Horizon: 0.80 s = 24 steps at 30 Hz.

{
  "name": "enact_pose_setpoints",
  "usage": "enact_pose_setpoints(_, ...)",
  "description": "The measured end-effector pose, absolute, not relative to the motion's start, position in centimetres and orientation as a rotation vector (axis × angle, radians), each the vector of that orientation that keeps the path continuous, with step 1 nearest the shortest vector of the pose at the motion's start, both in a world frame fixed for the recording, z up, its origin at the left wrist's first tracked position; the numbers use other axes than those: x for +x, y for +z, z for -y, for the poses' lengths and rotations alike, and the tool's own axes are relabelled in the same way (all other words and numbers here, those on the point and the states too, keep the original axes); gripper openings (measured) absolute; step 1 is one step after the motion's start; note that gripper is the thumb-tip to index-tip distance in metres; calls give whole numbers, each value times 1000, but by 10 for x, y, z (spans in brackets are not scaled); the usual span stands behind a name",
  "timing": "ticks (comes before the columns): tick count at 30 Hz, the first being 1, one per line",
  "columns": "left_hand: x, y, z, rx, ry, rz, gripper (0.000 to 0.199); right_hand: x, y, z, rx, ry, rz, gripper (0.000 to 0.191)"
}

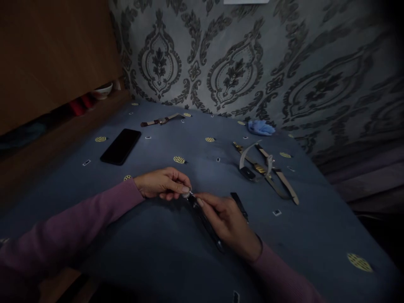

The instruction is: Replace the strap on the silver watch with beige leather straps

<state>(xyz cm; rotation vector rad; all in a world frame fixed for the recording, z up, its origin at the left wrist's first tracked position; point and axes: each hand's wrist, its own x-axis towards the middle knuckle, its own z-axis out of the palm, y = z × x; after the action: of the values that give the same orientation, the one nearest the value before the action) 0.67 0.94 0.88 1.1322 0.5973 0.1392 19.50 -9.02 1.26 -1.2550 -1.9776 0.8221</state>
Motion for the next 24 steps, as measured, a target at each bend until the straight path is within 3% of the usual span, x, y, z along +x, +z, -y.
enact_pose_setpoints(16, 20, 24, -7, 1182, 210, -595, 17, 197, 16, 100, -1323, 971, 1656, 36)
enact_pose_setpoints(24, 20, 26, -7, 1189, 257, -622, 15, 198, 10, 100, -1295, 1047, 1586, 25)
